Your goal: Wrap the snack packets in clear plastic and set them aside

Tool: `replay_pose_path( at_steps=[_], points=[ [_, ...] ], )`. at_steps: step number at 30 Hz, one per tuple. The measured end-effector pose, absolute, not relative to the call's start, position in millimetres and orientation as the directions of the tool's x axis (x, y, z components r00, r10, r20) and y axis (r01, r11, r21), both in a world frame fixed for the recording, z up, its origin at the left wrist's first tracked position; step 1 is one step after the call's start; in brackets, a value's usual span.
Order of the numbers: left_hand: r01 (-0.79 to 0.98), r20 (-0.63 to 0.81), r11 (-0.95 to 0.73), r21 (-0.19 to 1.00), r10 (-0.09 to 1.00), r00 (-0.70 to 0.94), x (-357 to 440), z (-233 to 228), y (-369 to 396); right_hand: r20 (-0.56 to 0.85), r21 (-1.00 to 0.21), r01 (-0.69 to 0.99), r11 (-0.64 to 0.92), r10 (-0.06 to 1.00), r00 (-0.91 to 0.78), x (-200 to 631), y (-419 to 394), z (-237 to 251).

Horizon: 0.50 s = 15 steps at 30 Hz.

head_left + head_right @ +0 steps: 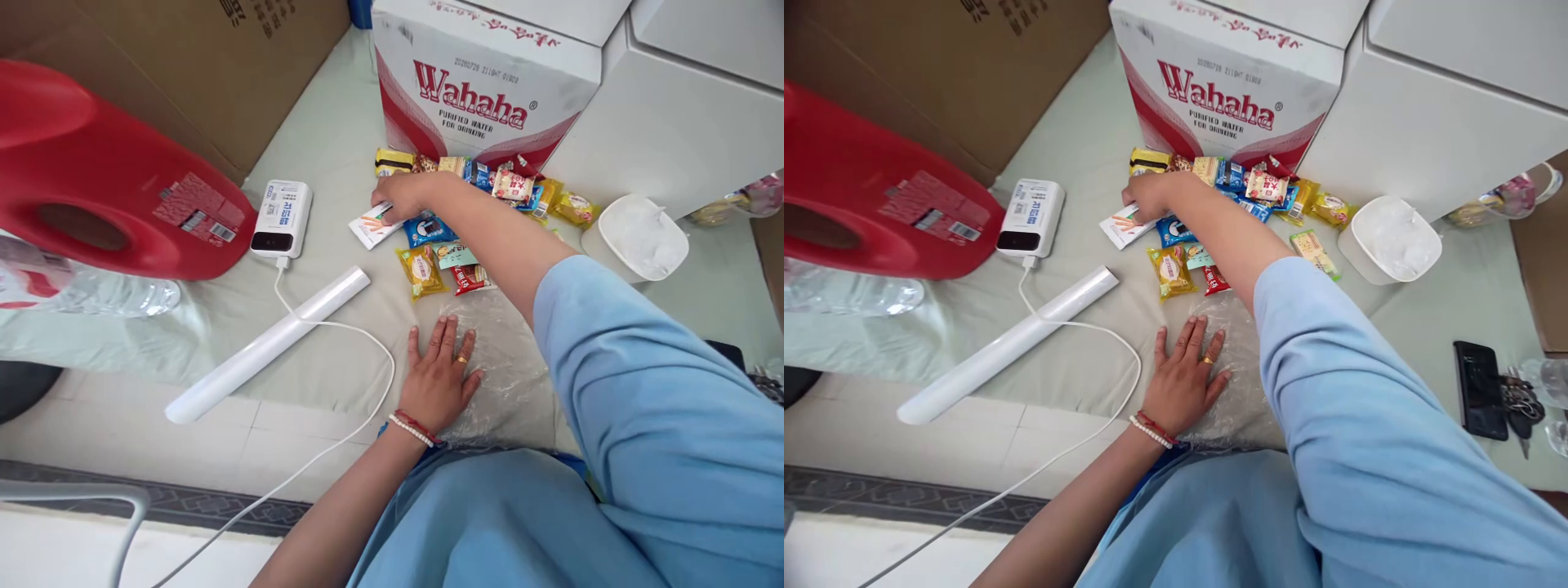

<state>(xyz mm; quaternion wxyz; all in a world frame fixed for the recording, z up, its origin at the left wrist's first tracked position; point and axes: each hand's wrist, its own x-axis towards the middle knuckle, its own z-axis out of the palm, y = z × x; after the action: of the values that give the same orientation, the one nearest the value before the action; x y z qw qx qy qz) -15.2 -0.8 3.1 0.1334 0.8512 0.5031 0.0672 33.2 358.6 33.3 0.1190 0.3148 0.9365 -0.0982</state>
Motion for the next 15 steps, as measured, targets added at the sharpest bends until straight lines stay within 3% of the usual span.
replay_pose_path(
  at_steps=[6, 10, 15],
  points=[
    [0.836, -0.031, -0.458, 0.302, 0.872, 0.488, -16, 3, 0, -0.307, -0.019, 0.664, 0.748, 0.628, -0.715, 36, 344, 53],
    [0.832, -0.035, -0.457, 0.316, 0.870, 0.492, -16, 3, 1, -0.161, 0.046, 0.740, 0.672, 0.736, -0.658, 45, 296, 92],
    [0.822, -0.007, -0.451, 0.348, 0.876, 0.483, -15, 3, 0, 0.058, -0.128, 0.818, 0.561, 0.828, -0.558, 127, 193, 143]
  ],
)
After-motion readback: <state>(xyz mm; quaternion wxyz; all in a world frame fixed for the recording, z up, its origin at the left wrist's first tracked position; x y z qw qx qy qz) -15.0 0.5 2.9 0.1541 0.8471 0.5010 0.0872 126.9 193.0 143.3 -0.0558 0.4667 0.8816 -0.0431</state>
